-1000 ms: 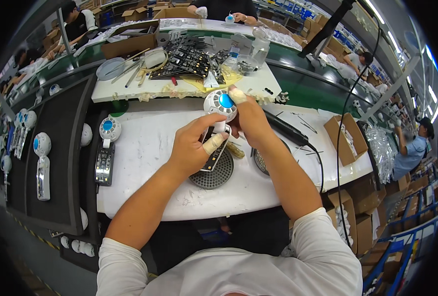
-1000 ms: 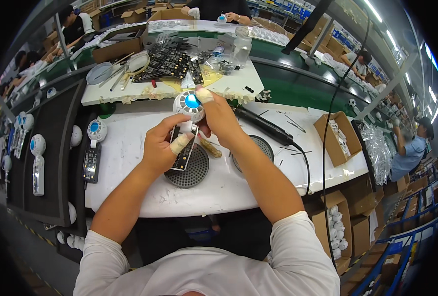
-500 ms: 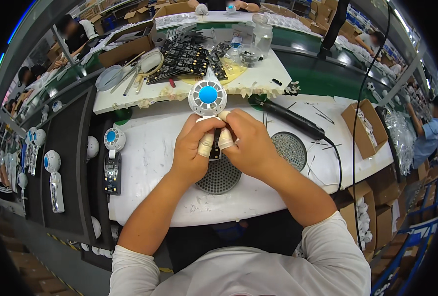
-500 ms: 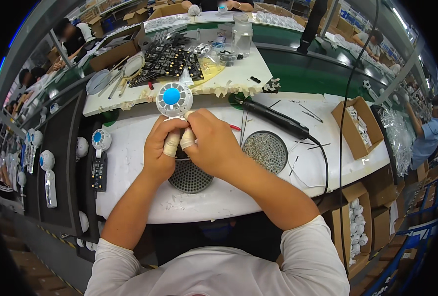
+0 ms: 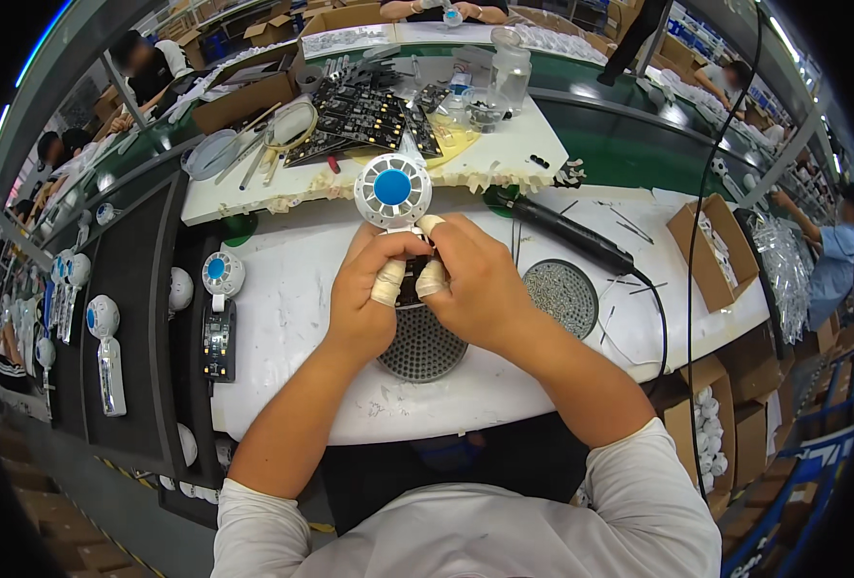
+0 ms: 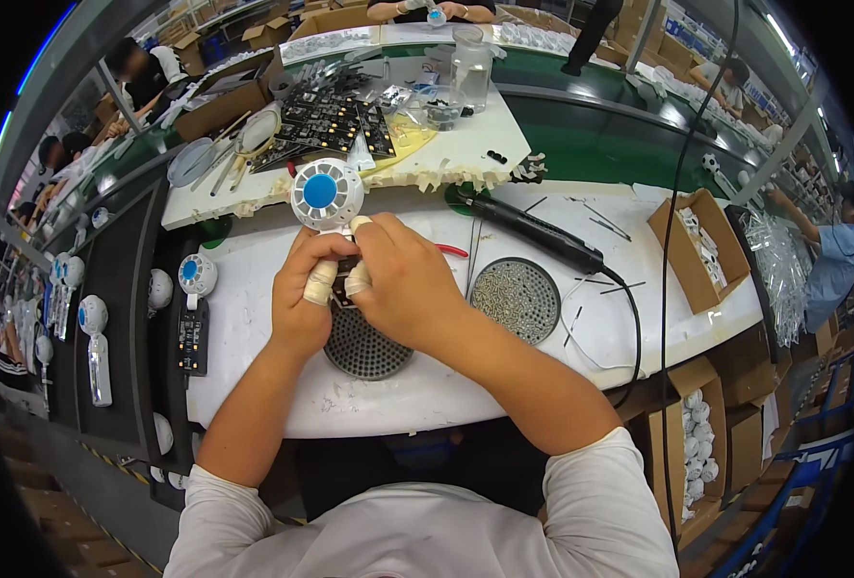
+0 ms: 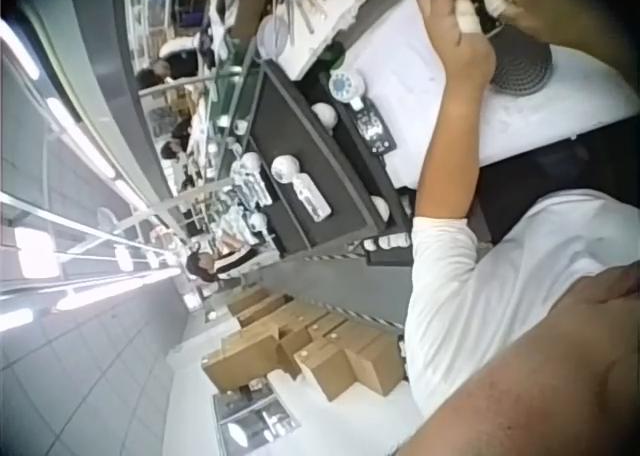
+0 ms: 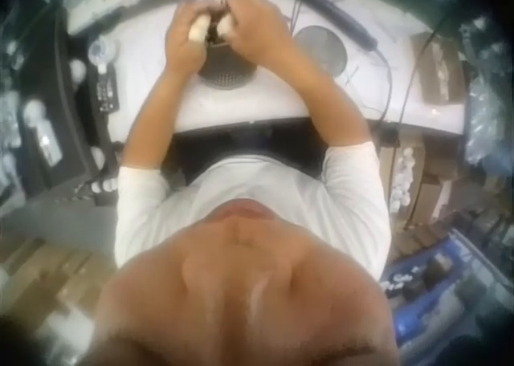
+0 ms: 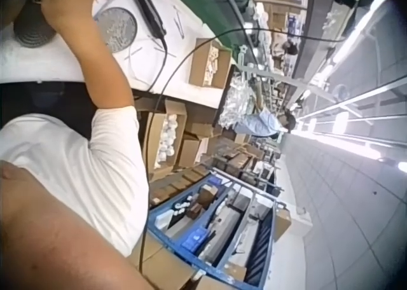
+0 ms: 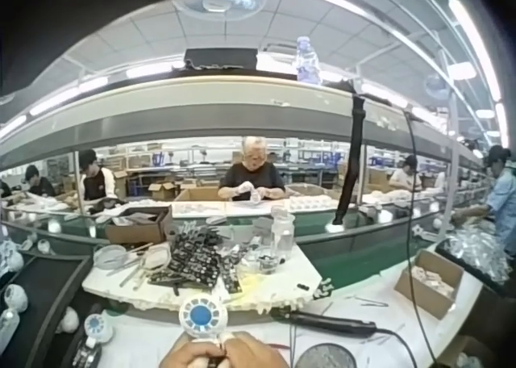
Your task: Assembling and soldering components of an electronic device at a factory workstation.
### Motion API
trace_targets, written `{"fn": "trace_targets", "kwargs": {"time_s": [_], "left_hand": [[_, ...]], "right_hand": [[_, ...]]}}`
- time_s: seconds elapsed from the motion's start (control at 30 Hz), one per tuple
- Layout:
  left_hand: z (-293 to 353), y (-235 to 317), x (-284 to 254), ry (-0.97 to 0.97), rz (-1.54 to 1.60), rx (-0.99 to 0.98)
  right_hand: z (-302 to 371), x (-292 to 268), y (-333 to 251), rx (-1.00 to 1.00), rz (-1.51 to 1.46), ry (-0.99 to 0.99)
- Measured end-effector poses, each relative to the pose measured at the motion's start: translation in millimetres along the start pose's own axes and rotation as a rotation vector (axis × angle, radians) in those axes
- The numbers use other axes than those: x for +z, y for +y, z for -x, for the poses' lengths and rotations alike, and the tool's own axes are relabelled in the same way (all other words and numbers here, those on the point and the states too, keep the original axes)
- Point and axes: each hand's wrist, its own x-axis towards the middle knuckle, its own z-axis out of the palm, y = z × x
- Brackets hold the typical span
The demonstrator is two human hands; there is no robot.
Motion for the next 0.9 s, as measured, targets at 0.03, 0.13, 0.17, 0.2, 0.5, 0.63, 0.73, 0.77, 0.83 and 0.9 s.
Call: {"fn": "trace_targets", "kwargs": {"time_s": [0.03, 0.13, 0.17, 0.2, 0.5, 0.63, 0.73, 0.77, 0.83, 0.9], "left_hand": [[0.3, 0.0, -1.8, 0.0, 0.032, -0.027], [-2.2, 7.0, -1.8, -0.016, -0.141, 0.112], [-3.2, 9.2, -1.7, -0.027, -0.226, 0.179], [-3.7, 11.3, -1.8, -0.021, -0.231, 0.186], [-6.4, 13.0, -9.4, -0.137, -0.117, 0.075], [-7.6, 12.0, -17.7, -0.172, -0.115, 0.103], [-8.6, 13.6, -16.5, -0.133, -0.035, 0.121], [-5.9, 13.6, -15.9, -0.137, -0.057, 0.108], [-1.9, 12.8, -14.8, -0.147, -0.102, 0.078], [-5.8, 10.1, -14.6, -0.125, -0.131, 0.125]], "right_hand": [[-1.4, 0.0, 1.8, -0.015, -0.018, -0.018], [-6.6, -12.1, -7.1, -0.001, -0.123, -0.032], [-7.8, -14.5, -8.4, 0.01, -0.174, -0.038], [-8.6, -14.6, -7.0, 0.0, -0.174, -0.037], [-4.8, -16.3, 4.3, -0.057, -0.003, -0.009], [-8.2, -13.3, -0.1, -0.056, -0.026, 0.014], [-9.3, -14.0, -2.9, -0.076, -0.042, 0.044], [-5.9, -15.0, -4.2, -0.055, -0.062, 0.036], [-1.2, -15.8, -5.6, -0.012, -0.102, 0.018], [-6.1, -14.9, -5.6, -0.03, -0.116, 0.048]]}}
